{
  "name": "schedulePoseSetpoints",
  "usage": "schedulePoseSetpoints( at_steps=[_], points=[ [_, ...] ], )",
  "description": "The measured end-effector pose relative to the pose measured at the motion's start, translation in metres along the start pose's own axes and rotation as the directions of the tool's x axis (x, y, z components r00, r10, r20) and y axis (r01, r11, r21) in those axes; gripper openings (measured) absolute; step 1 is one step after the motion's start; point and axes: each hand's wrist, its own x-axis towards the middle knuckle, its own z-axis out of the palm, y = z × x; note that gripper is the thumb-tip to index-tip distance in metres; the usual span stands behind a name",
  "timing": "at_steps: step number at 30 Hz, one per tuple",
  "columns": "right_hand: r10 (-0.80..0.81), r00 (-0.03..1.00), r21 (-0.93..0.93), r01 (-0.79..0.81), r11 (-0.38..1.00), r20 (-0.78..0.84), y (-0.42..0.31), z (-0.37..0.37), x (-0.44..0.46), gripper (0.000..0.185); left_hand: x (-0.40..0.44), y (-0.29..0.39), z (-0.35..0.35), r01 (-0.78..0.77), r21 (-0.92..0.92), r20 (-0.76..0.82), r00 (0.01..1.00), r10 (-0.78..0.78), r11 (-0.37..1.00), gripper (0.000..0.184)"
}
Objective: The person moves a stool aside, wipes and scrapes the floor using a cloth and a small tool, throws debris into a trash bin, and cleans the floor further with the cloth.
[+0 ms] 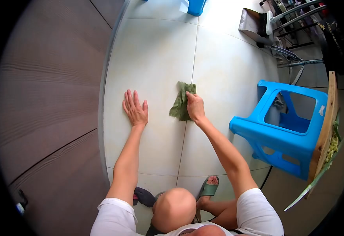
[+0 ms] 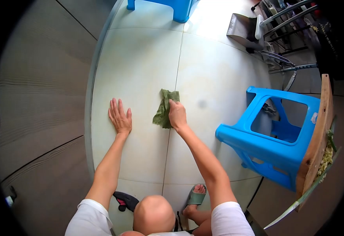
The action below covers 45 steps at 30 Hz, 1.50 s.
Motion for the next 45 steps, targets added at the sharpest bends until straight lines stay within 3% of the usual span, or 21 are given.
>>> schedulePoseSetpoints(
  at_steps=[4, 10, 19, 29, 34, 37, 41, 45],
  points=[
    [0.082, 0.986, -0.175, -0.056, 0.983, 0.146, -0.008, -0.005, -0.006, 0.043, 0.001, -0.001, -0.002, -0.002, 0.008, 0.011, 1.0, 0.002, 1.0, 0.065],
    [0.132, 0.971, -0.258, -0.079, 0.963, 0.198, -0.011, -0.012, 0.0, 0.041, 0.0, -0.001, 0.0, -0.007, 0.007, 0.007, 1.0, 0.007, 1.0, 0.066],
    [0.119, 0.984, -0.336, -0.069, 0.939, 0.131, -0.011, -0.018, 0.039, 0.023, -0.002, -0.002, 0.005, -0.01, 0.013, 0.008, 1.0, 0.01, 1.0, 0.065],
    [0.149, 0.954, -0.335, -0.056, 0.941, 0.261, -0.017, -0.03, 0.06, 0.011, -0.001, -0.004, 0.002, -0.011, -0.004, -0.022, 1.0, 0.011, 1.0, 0.064],
    [-0.005, 0.964, -0.498, 0.142, 0.856, 0.266, -0.011, -0.02, 0.034, 0.013, 0.002, -0.001, 0.0, -0.006, -0.002, -0.021, 1.0, 0.006, 1.0, 0.065],
    [-0.035, 0.918, -0.539, 0.262, 0.801, 0.394, -0.018, -0.032, 0.068, 0.011, 0.001, -0.002, -0.001, -0.002, -0.024, -0.014, 1.0, 0.002, 1.0, 0.065],
    [-0.088, 0.948, -0.623, 0.268, 0.735, 0.305, -0.011, -0.011, 0.047, 0.008, 0.004, 0.0, -0.003, 0.006, -0.047, -0.018, 1.0, -0.007, 0.999, 0.064],
    [-0.132, 0.917, -0.626, 0.357, 0.693, 0.376, -0.001, -0.013, 0.064, 0.011, 0.004, -0.001, -0.003, 0.014, -0.047, -0.002, 1.0, -0.014, 0.999, 0.065]
  ],
)
